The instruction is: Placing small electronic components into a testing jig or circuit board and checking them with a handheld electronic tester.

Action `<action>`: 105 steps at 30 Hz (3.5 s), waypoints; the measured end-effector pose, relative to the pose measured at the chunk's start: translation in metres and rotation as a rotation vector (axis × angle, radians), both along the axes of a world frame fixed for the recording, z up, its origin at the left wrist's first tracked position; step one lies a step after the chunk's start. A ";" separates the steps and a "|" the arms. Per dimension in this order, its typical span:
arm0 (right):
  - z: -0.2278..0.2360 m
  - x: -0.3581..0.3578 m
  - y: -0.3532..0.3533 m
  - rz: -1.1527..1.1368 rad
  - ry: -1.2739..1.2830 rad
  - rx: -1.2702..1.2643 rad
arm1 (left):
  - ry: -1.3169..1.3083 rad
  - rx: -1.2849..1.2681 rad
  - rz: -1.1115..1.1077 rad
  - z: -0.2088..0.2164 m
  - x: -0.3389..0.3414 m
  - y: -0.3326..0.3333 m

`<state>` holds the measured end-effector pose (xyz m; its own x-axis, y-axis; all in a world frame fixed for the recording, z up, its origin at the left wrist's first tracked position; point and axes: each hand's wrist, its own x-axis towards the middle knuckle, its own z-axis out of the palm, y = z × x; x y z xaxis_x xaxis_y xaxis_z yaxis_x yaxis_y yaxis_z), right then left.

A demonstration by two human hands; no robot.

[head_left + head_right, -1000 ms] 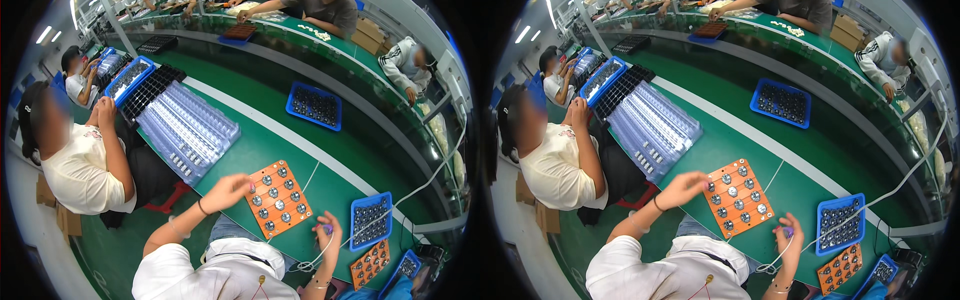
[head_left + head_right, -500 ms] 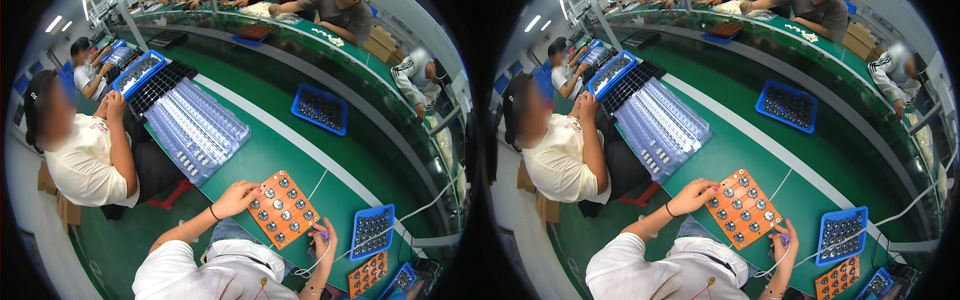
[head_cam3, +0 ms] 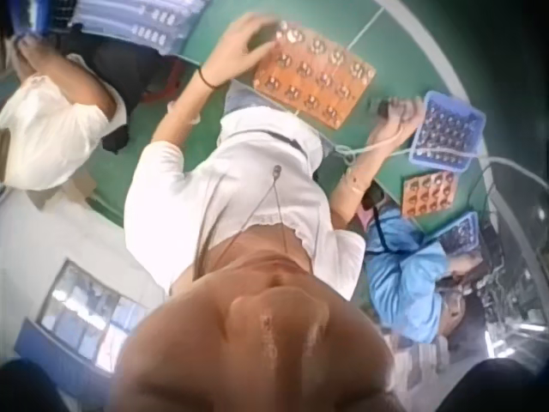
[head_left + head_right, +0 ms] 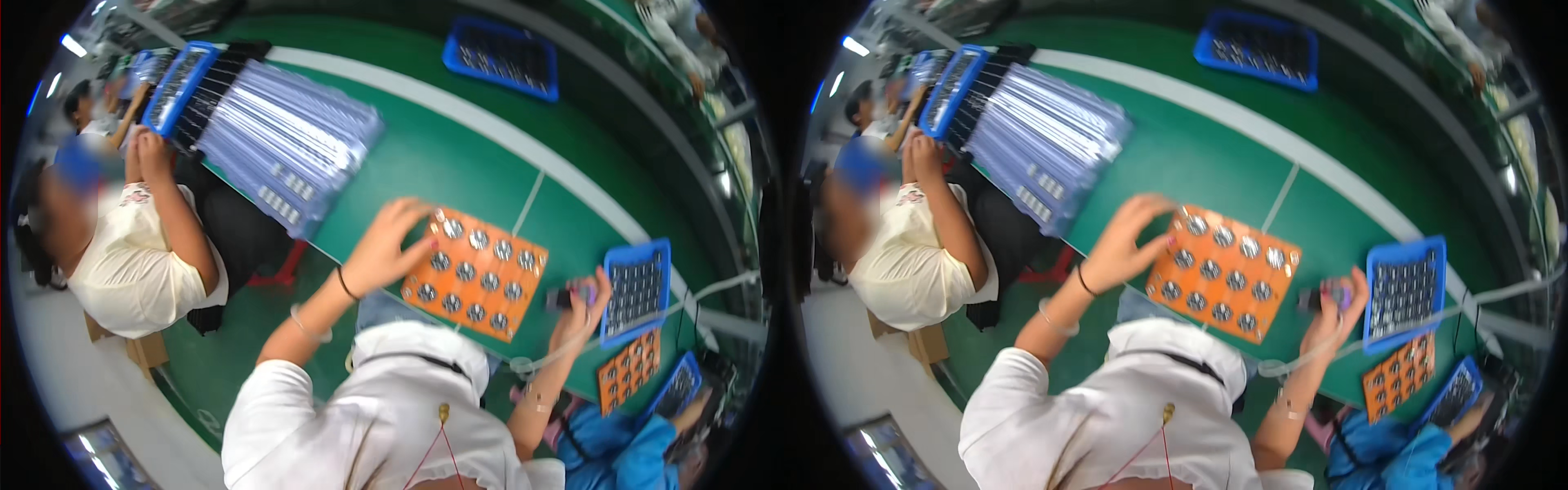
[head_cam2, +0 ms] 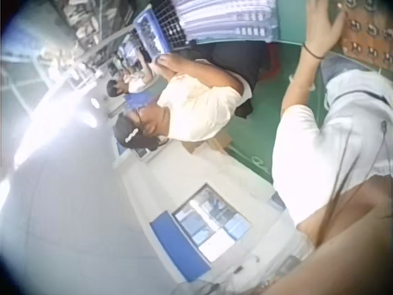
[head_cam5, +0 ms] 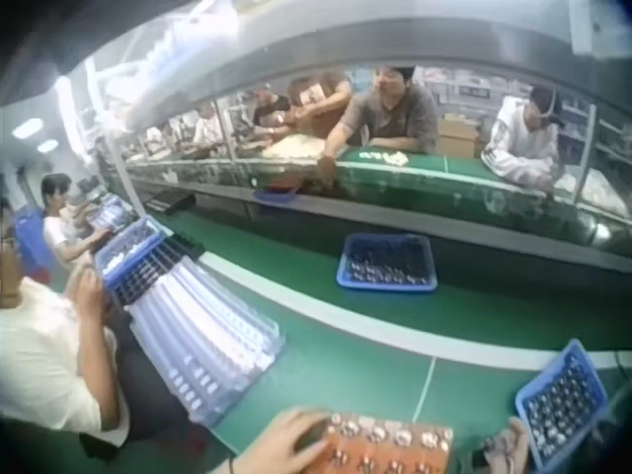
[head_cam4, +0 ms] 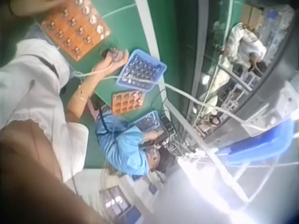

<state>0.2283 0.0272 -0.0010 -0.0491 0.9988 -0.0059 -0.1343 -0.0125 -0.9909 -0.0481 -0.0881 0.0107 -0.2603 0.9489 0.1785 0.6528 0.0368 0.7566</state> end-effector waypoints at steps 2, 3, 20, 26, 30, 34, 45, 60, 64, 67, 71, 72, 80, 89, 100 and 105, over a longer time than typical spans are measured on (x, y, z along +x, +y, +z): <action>-0.009 0.000 0.003 0.001 -0.371 0.168 | 0.064 0.031 -0.082 0.004 -0.004 0.013; -0.014 0.001 0.001 0.038 -0.385 0.230 | 0.068 0.008 -0.097 0.004 -0.004 0.017; 0.005 -0.009 -0.020 0.358 -0.280 0.300 | 0.155 0.037 -0.373 0.009 0.015 0.038; 0.012 -0.038 -0.025 0.511 -0.246 0.316 | 0.034 0.149 -0.401 0.022 0.044 0.041; 0.012 -0.038 -0.025 0.506 -0.197 0.291 | -0.038 0.144 -0.396 0.024 0.046 0.041; 0.007 -0.039 -0.030 0.470 -0.121 0.227 | -0.004 0.099 -0.388 0.023 0.044 0.041; 0.004 -0.030 -0.020 0.251 -0.068 0.123 | 0.313 -0.032 -0.212 -0.006 0.019 0.050; 0.006 -0.041 -0.022 0.438 -0.090 0.349 | 0.044 0.205 -0.407 0.021 0.052 0.056; 0.007 -0.039 -0.024 0.432 -0.125 0.301 | 0.065 0.194 -0.430 0.028 0.053 0.058; 0.002 -0.037 -0.025 0.378 -0.086 0.280 | 0.078 0.215 -0.417 0.025 0.051 0.059; 0.004 -0.033 -0.023 0.145 -0.005 0.125 | 0.313 0.072 -0.359 0.006 0.037 0.060; 0.002 -0.030 -0.021 0.143 -0.005 0.125 | 0.384 0.047 -0.326 0.001 0.036 0.060; 0.000 -0.024 -0.015 0.272 -0.136 0.238 | 0.471 0.107 -0.379 -0.013 0.050 0.079; 0.001 -0.027 -0.015 0.385 -0.162 0.315 | 0.288 0.183 -0.403 0.015 0.065 0.075; -0.010 -0.004 -0.012 0.059 -0.077 0.171 | 0.384 0.104 -0.413 -0.001 0.067 0.084; -0.011 0.002 -0.012 0.133 -0.138 0.141 | 0.541 0.089 -0.468 -0.013 0.082 0.098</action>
<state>0.2306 0.0154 -0.0118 -0.1891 0.9749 0.1179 -0.0041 0.1193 -0.9929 0.0340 0.0103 -0.0021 0.3165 0.9152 0.2493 0.8693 -0.3850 0.3100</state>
